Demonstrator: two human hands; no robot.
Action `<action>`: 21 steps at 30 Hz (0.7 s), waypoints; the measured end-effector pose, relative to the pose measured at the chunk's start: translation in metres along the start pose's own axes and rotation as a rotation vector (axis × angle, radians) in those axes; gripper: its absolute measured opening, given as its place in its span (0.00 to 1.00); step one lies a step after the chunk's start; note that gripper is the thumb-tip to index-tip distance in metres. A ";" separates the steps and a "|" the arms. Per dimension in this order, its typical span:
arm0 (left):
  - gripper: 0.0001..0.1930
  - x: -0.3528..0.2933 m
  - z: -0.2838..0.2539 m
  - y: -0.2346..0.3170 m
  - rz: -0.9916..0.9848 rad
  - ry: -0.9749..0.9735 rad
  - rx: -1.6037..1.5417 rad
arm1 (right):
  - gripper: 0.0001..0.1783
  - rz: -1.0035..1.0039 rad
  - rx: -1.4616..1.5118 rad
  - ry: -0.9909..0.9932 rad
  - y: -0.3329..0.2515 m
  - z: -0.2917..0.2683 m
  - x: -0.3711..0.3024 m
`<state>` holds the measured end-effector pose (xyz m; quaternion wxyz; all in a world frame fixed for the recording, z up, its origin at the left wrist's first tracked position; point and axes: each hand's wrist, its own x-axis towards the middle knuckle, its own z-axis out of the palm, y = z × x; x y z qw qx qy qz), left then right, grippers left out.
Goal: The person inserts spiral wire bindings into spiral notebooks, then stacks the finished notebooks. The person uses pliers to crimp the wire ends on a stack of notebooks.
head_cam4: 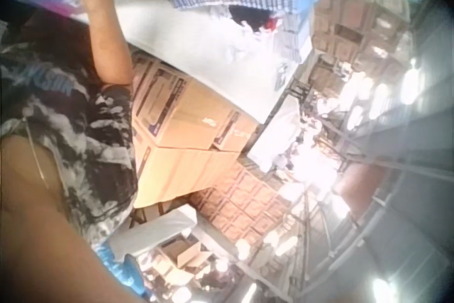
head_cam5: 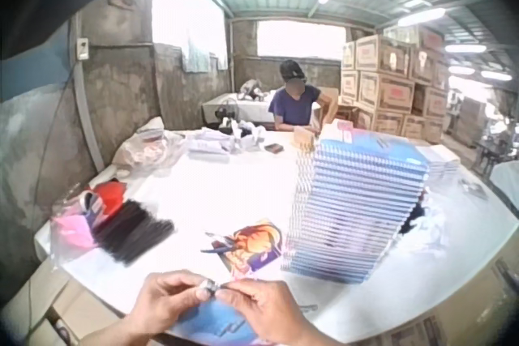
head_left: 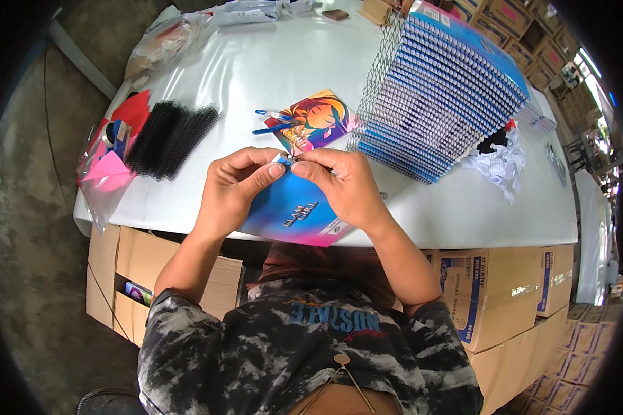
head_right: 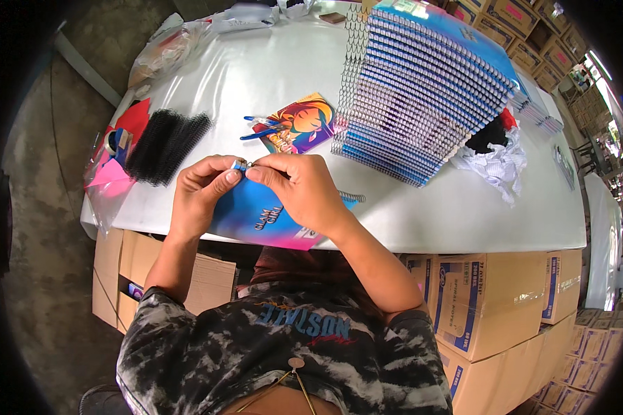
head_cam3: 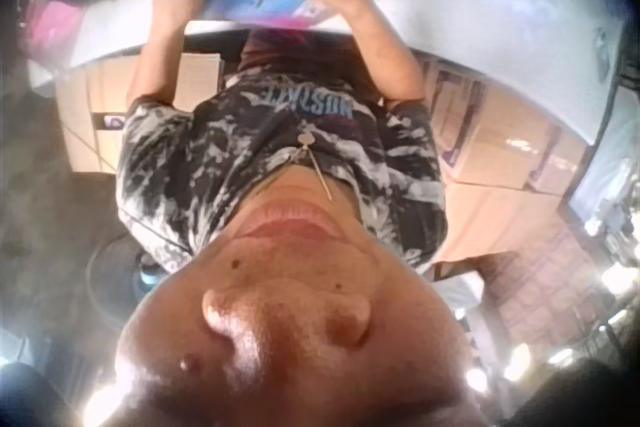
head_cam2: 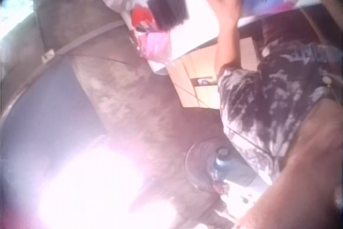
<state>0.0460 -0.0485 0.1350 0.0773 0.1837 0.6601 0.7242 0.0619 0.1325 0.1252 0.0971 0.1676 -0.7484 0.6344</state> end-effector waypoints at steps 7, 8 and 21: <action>0.06 0.029 -0.007 0.007 -0.002 -0.291 -0.024 | 0.11 -0.297 -0.353 0.162 -0.005 0.002 -0.008; 0.07 0.034 -0.008 0.010 0.005 -0.315 0.055 | 0.11 -0.382 -0.439 0.217 -0.004 0.003 -0.009; 0.06 0.065 0.017 0.013 0.002 -0.598 0.101 | 0.09 -0.261 -0.462 0.120 -0.017 -0.024 -0.021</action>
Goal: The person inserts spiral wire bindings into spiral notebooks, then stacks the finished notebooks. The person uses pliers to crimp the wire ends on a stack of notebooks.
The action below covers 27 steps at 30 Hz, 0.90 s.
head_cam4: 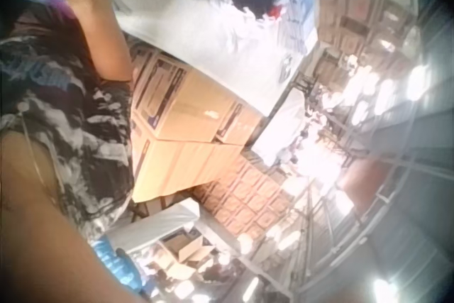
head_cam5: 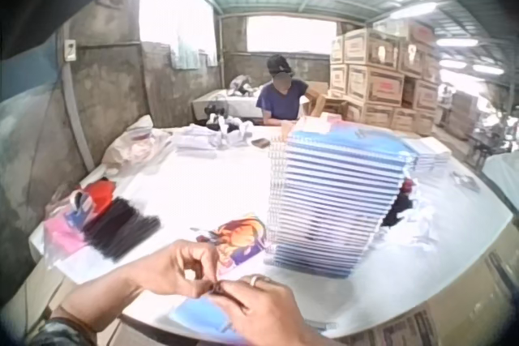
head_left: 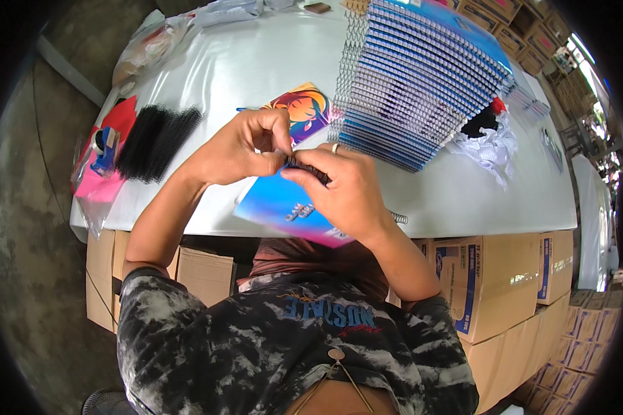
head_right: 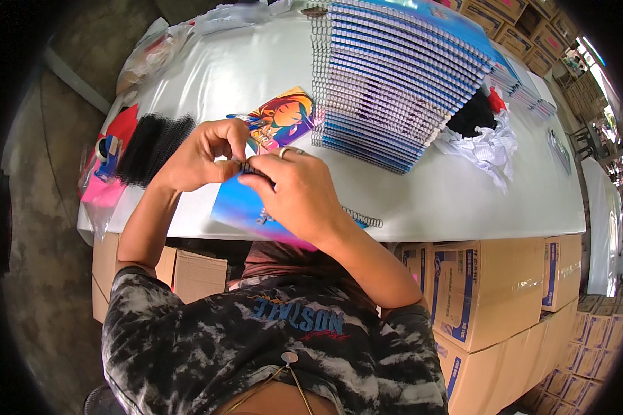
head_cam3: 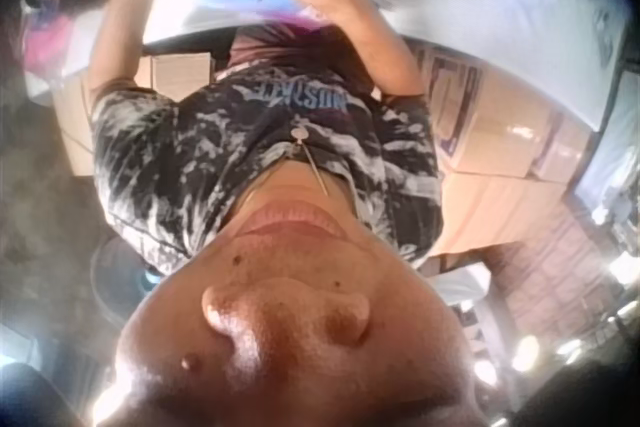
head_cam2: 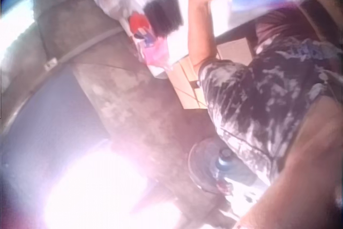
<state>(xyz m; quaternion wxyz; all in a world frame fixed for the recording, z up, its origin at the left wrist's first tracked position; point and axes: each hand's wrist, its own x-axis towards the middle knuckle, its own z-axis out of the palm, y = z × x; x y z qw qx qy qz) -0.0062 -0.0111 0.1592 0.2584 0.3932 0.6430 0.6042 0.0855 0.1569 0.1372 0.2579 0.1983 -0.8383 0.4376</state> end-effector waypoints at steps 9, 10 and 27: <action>0.09 0.006 0.021 0.000 -0.132 -0.078 -0.124 | 0.10 0.071 -0.065 -0.071 -0.013 -0.022 -0.016; 0.09 0.008 0.022 0.002 -0.077 -0.110 -0.111 | 0.10 0.093 -0.071 -0.094 -0.016 -0.025 -0.017; 0.13 0.110 0.038 0.110 0.824 0.836 0.465 | 0.27 -0.371 -0.630 1.003 -0.023 -0.174 0.055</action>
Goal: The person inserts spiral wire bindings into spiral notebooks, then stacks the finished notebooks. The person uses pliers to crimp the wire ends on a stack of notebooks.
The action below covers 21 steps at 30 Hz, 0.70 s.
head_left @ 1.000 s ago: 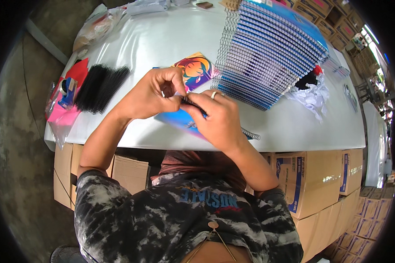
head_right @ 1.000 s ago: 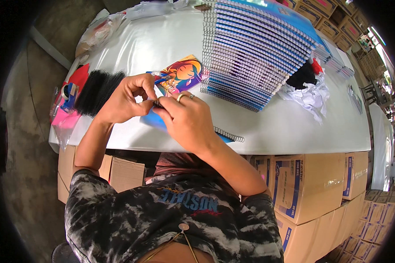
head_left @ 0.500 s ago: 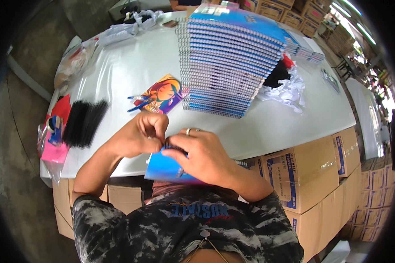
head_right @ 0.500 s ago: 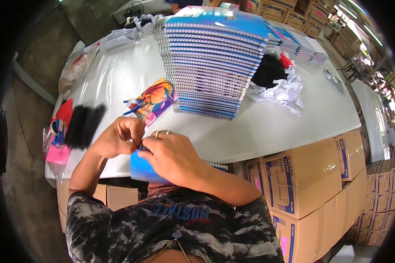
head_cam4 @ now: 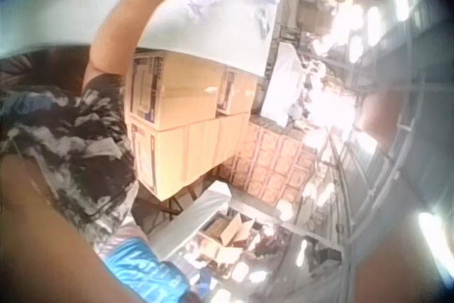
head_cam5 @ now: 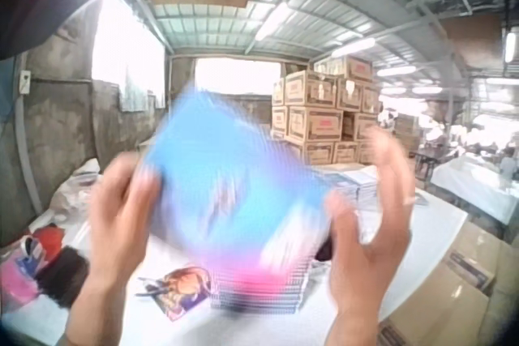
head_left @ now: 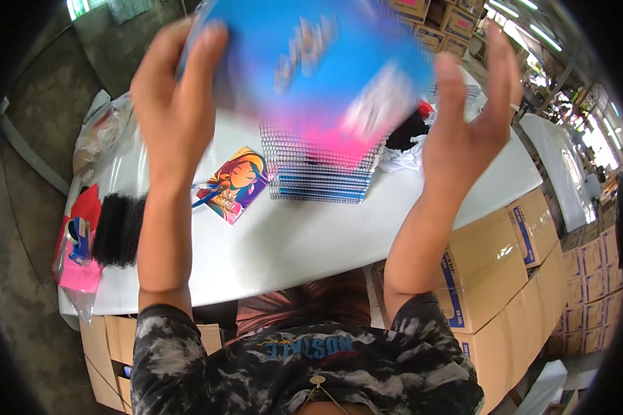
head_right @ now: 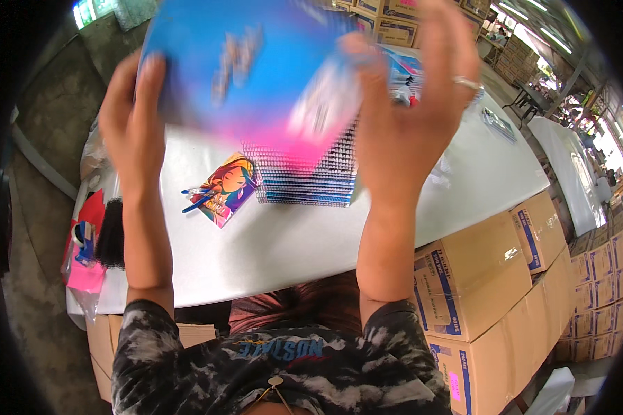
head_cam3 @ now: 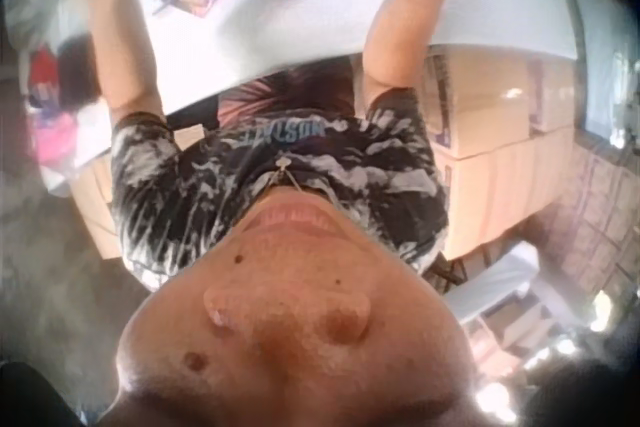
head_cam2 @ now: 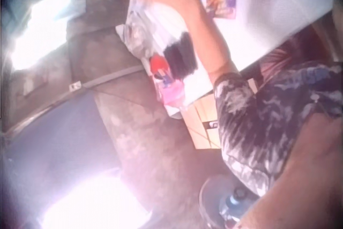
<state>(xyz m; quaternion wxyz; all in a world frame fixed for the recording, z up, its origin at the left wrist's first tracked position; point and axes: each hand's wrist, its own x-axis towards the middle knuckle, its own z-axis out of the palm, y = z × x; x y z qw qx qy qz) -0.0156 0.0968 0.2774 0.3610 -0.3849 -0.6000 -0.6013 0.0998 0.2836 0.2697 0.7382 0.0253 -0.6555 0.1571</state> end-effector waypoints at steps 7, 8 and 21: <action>0.23 0.054 0.073 -0.127 -0.243 -0.260 0.452 | 0.36 0.588 0.072 -0.394 0.090 0.041 -0.040; 0.21 0.046 0.072 -0.150 -0.258 -0.437 0.532 | 0.34 0.706 0.084 -0.491 0.095 0.045 -0.050; 0.15 0.010 0.081 -0.106 -0.263 -0.046 0.368 | 0.13 0.509 0.189 0.250 0.093 0.076 -0.079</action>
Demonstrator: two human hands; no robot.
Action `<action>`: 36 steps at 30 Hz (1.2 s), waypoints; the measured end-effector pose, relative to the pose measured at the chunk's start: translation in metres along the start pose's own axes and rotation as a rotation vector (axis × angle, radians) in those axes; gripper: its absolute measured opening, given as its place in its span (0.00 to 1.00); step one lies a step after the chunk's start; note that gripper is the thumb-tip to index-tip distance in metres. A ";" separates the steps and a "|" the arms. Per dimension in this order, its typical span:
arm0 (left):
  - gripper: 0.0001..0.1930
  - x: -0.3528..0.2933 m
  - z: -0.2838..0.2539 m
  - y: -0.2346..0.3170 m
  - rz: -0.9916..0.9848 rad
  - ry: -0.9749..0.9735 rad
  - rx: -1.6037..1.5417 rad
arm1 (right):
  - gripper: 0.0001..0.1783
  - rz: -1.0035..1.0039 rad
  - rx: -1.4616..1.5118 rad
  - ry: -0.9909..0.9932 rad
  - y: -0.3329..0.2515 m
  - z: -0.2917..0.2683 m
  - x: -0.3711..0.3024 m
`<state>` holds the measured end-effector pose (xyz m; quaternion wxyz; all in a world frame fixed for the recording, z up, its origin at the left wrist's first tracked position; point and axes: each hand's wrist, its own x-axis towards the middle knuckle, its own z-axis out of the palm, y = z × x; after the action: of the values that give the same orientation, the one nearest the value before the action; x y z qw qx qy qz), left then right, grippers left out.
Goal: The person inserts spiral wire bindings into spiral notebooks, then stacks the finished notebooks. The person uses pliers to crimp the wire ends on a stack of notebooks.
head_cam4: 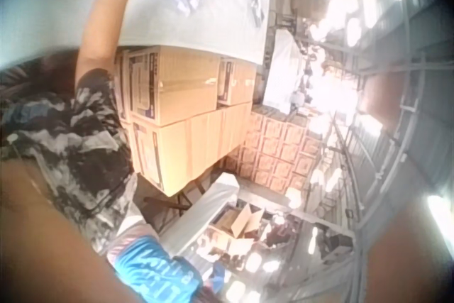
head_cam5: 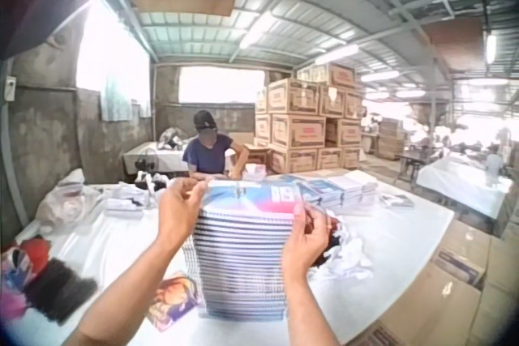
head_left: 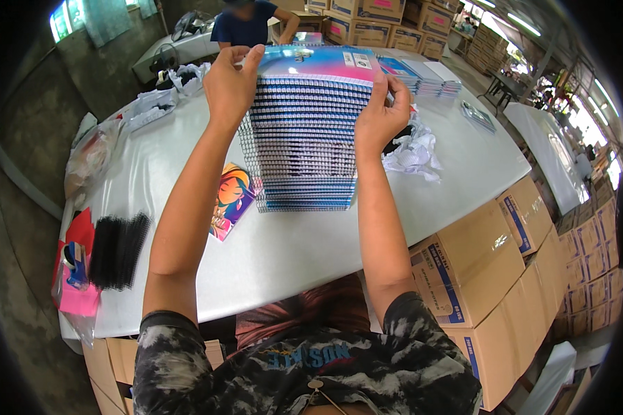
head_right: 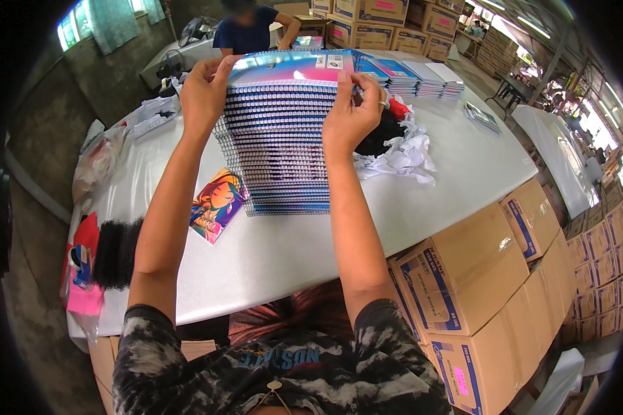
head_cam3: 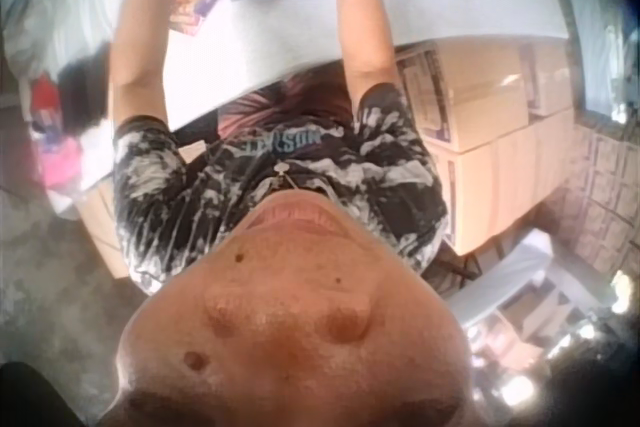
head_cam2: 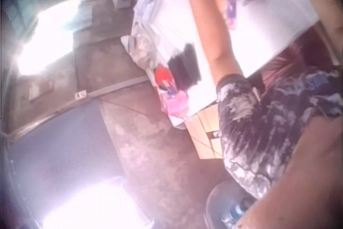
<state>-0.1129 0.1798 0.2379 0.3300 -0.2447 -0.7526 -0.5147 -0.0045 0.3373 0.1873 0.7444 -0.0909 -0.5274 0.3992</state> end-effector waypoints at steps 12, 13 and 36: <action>0.23 -0.010 0.002 0.003 -0.187 0.014 -0.018 | 0.09 -0.014 0.023 -0.011 0.010 -0.003 0.006; 0.24 -0.010 0.003 0.002 -0.214 0.020 -0.046 | 0.09 -0.017 0.022 -0.012 0.010 -0.004 0.006; 0.15 -0.154 -0.034 -0.235 -0.228 -0.567 0.142 | 0.27 0.301 1.475 -1.401 -0.169 -0.129 -0.110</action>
<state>-0.1692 0.0615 -0.0136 0.0633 -0.2689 -0.8713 -0.4055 0.1771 0.1859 0.1478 0.0822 0.5771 -0.4499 0.6765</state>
